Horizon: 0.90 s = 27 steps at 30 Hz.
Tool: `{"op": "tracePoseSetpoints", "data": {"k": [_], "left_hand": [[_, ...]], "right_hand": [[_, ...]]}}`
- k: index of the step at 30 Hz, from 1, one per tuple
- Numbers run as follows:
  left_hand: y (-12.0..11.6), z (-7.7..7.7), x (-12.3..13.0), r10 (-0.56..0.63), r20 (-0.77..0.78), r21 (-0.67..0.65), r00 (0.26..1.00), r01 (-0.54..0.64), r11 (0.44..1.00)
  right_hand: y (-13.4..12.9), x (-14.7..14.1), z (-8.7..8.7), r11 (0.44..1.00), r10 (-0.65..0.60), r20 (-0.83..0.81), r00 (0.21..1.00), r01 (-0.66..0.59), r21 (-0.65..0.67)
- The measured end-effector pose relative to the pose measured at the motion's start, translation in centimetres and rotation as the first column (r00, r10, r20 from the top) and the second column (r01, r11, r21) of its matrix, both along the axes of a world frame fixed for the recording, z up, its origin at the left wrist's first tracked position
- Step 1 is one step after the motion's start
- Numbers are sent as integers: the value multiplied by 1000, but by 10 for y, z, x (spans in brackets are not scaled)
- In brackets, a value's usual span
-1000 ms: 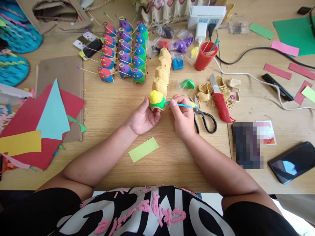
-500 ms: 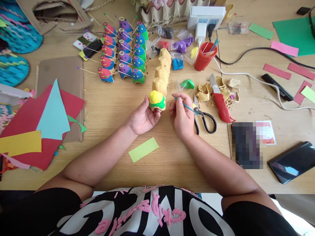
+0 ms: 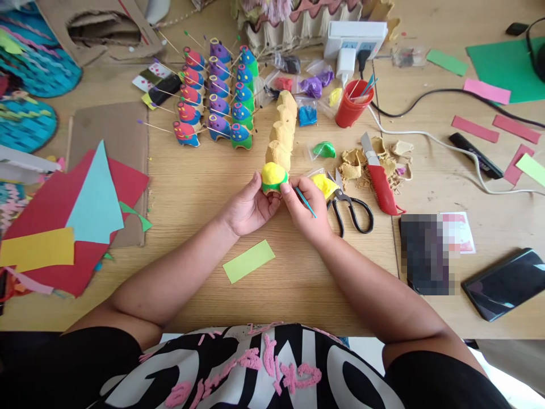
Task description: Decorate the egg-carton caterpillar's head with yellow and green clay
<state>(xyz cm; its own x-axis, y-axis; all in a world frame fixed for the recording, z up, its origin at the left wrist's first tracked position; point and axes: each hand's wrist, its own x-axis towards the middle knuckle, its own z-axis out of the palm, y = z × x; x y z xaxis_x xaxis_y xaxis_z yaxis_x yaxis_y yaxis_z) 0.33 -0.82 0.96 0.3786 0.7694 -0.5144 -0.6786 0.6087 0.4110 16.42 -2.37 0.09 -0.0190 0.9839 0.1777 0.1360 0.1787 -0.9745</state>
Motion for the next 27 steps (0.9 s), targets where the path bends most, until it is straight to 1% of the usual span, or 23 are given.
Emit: {"op": "tracePoseSetpoints", "data": {"k": [4,6,9,11,12,13,16,18,21,24,26,27], "left_hand": [[0,-2,0,-26,22,36,999,25,999],[0,-1,1,-24,15,30,1000,23,999],[1,2,2,-29,-6,-8,1000,29,1000],[2,6,3,-31,0,-21,1000,31,999],[2,7,3,-30,8,-22,1000,30,999],[2,8,2,-33,16,-21,999,33,999],[2,9,2,-47,29,-20,998,48,999],[1,8,3,-51,36,-11,998,52,999],[0,5,6,-37,35,12,999,37,999],[-4,4,12,8,-10,54,1000,-7,999],[-8,4,15,91,-96,91,991,-82,992],[-10,3,16,159,-172,104,972,-142,984]], "right_hand": [[1,1,-7,1000,-11,-1,1000,11,8],[1,1,-11,999,-33,8,999,32,27],[0,1,-14,991,-111,29,993,109,75],[-1,2,-16,975,-180,56,982,171,140],[-1,3,-17,966,-197,73,978,181,184],[-1,3,-18,955,-205,93,974,178,237],[1,5,-21,926,-178,186,966,101,364],[4,6,-22,918,-167,234,958,65,390],[7,5,-24,920,-173,252,952,66,385],[10,5,-25,916,-193,240,952,87,390],[11,5,-24,915,-184,227,956,83,395],[11,6,-24,916,-173,220,960,75,395]]}}
